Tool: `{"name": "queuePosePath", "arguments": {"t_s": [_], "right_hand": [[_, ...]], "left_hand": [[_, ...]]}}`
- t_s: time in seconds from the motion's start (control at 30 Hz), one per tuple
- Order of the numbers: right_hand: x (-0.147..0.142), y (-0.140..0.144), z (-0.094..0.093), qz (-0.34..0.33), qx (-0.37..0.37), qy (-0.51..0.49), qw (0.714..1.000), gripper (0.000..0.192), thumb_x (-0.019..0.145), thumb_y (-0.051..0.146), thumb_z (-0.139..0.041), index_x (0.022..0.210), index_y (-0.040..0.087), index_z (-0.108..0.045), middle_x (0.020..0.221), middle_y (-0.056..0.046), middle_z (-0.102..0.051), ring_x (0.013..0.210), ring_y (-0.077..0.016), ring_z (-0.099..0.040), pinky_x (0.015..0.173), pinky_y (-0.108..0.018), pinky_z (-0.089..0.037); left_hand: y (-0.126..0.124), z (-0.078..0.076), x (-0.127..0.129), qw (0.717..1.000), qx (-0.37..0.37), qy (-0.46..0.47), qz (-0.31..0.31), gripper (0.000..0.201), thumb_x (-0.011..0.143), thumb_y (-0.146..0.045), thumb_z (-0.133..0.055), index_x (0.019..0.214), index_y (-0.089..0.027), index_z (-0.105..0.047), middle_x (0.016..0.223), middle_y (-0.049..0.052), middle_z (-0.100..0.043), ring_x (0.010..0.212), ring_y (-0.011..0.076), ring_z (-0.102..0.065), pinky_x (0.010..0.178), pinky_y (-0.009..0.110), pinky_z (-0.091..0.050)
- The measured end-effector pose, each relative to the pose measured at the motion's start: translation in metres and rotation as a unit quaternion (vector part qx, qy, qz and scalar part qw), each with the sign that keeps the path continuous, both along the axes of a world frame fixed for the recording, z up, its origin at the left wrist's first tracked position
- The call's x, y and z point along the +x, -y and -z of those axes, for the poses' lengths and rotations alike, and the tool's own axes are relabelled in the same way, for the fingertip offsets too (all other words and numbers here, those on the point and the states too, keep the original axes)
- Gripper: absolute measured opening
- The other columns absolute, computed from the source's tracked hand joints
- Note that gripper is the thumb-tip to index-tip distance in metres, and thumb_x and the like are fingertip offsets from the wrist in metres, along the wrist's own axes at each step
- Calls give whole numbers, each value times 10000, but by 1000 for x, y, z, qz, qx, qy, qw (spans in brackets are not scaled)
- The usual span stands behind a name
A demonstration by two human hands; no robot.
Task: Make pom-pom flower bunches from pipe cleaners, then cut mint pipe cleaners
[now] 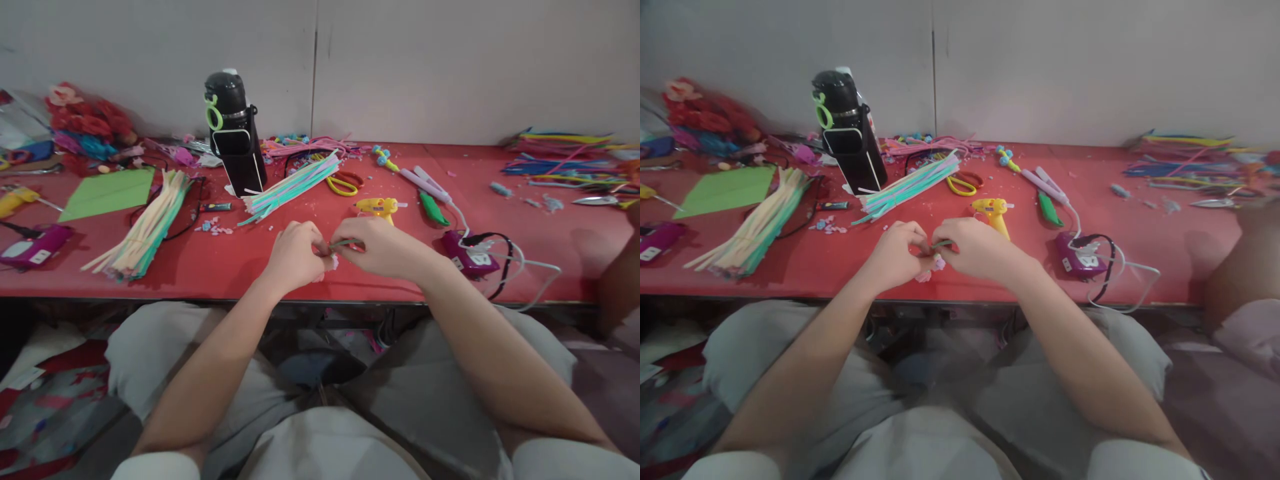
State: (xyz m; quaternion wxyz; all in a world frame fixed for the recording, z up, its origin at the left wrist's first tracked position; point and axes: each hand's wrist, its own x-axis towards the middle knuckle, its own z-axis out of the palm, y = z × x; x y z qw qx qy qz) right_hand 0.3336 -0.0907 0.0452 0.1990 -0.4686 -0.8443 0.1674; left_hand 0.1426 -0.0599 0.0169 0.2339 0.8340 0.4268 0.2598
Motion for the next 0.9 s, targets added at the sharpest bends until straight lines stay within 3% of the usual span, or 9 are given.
{"name": "queuePosePath", "arguments": {"t_s": [0.17, 0.4, 0.57, 0.7, 0.9], "right_hand": [[2, -1, 3, -25, 65, 47, 996, 291, 926, 109, -462, 975, 183, -739, 1062, -84, -670, 891, -186, -609, 734, -292, -411], [-1, 5, 9, -23, 174, 60, 983, 280, 962, 173, -484, 986, 197, -762, 1115, -103, -631, 864, -182, -598, 670, -295, -415], [3, 7, 13, -40, 157, -46, 986, 230, 954, 228, -544, 991, 219, -771, 1066, -96, -623, 858, -186, -609, 743, -322, -497], [8, 8, 9, -23, 136, -71, 988, 212, 957, 285, -581, 990, 222, -781, 1043, -97, -634, 867, -201, -621, 769, -346, -510], [17, 4, 3, -50, 71, -67, 994, 217, 957, 274, -583, 926, 211, -788, 1003, -88, -665, 865, -199, -627, 795, -343, -487]], "left_hand": [[-7, 0, -7, 983, -136, 110, 47, 76, 684, -137, -724, 686, -206, -757, 913, 35, -699, 874, 217, -662, 867, 411, -513], [-16, 5, -7, 919, -316, 233, 36, 95, 618, -204, -768, 708, -176, -753, 776, 30, -706, 825, 208, -665, 824, 378, -514], [-20, 11, -7, 901, -311, 300, 36, 95, 598, -255, -775, 651, -182, -747, 805, 36, -677, 819, 189, -635, 788, 357, -512], [-20, 9, -10, 900, -289, 324, 44, 162, 586, -310, -816, 648, -186, -733, 839, 39, -655, 817, 181, -622, 761, 344, -519], [-15, -2, -16, 901, -293, 295, 123, 153, 609, -259, -832, 627, -183, -701, 886, 28, -596, 790, 152, -586, 722, 331, -503]]}}
